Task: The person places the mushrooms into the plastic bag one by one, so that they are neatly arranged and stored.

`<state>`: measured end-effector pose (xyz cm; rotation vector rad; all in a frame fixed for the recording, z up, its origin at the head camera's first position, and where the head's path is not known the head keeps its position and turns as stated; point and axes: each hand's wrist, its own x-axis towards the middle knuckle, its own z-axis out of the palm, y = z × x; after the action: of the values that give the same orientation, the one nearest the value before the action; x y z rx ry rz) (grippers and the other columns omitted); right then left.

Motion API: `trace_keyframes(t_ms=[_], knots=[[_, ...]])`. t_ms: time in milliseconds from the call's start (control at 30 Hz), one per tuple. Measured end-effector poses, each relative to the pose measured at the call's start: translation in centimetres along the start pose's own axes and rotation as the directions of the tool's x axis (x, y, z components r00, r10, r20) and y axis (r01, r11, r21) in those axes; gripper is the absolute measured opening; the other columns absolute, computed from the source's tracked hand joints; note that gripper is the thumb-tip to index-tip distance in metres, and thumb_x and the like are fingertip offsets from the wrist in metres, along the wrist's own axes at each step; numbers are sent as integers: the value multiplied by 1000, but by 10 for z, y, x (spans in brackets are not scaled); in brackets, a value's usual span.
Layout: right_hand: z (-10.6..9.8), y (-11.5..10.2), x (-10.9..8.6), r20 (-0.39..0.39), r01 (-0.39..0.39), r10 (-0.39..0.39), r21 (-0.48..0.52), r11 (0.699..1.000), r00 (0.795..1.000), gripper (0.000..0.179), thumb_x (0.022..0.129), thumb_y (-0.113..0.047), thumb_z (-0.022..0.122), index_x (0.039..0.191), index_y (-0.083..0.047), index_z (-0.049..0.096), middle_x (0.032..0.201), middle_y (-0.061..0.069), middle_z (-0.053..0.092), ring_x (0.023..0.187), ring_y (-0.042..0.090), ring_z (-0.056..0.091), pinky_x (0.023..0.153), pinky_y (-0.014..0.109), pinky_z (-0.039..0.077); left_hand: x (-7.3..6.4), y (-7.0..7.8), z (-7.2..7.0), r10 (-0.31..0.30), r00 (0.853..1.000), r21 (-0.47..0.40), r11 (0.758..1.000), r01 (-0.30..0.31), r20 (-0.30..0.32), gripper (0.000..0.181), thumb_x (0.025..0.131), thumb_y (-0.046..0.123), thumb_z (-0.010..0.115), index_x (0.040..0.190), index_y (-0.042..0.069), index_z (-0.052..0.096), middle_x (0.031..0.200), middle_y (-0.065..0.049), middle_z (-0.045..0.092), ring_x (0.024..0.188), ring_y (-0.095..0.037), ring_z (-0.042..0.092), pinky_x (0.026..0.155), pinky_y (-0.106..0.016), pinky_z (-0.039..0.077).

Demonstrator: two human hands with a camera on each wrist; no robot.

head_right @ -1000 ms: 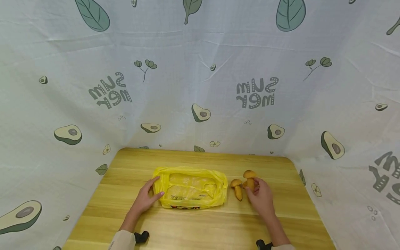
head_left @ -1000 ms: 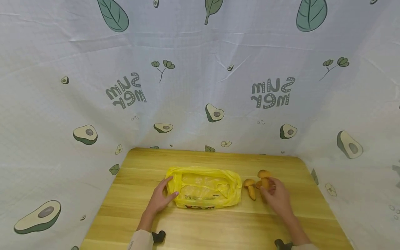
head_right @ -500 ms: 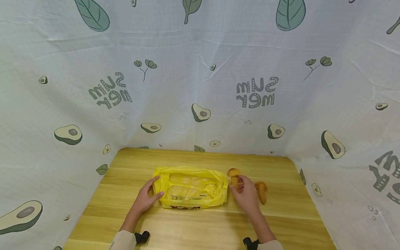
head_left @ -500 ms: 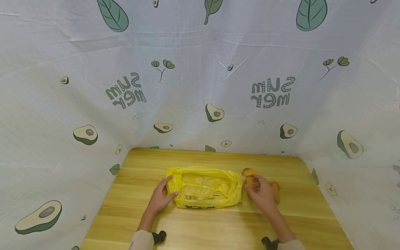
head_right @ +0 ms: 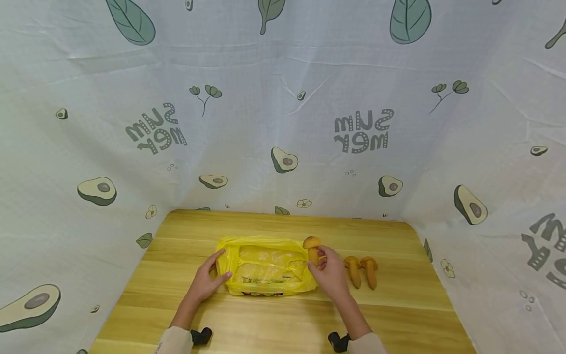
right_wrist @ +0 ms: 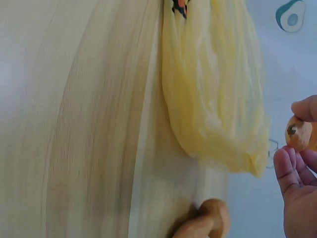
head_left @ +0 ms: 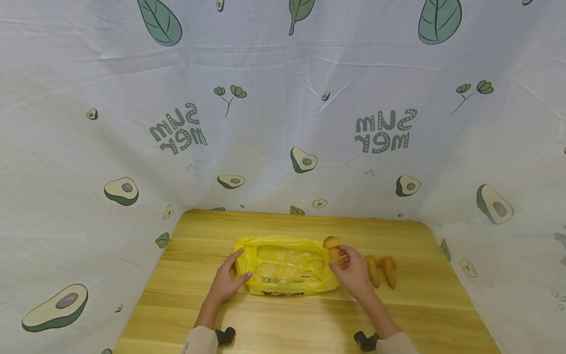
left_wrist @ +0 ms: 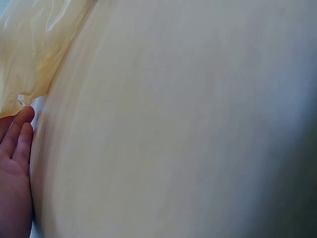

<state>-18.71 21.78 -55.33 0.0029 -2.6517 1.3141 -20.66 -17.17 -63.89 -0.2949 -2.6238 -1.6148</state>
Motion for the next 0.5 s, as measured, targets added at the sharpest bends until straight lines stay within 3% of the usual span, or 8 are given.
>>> trace_keyframes(t_ms=[300,500], knots=[[30,-9,0,39,15,-16,21,1000,999,54,88,-15,82,133,5,60,119,18,67,94,21,65,76,26,56,-1,0,1,-3,1000,16,1000,3,3,80,91,38,79,158,17,41,162,-17,41,143,-40,48,116,-58,40],[47,-16,1,56,15,-20,87,996,998,51,87,-11,83,131,6,62,116,17,67,91,20,64,75,24,55,-1,0,1,-11,1000,26,1000,11,4,81,91,41,78,159,20,40,163,-17,40,145,-40,45,116,-59,40]])
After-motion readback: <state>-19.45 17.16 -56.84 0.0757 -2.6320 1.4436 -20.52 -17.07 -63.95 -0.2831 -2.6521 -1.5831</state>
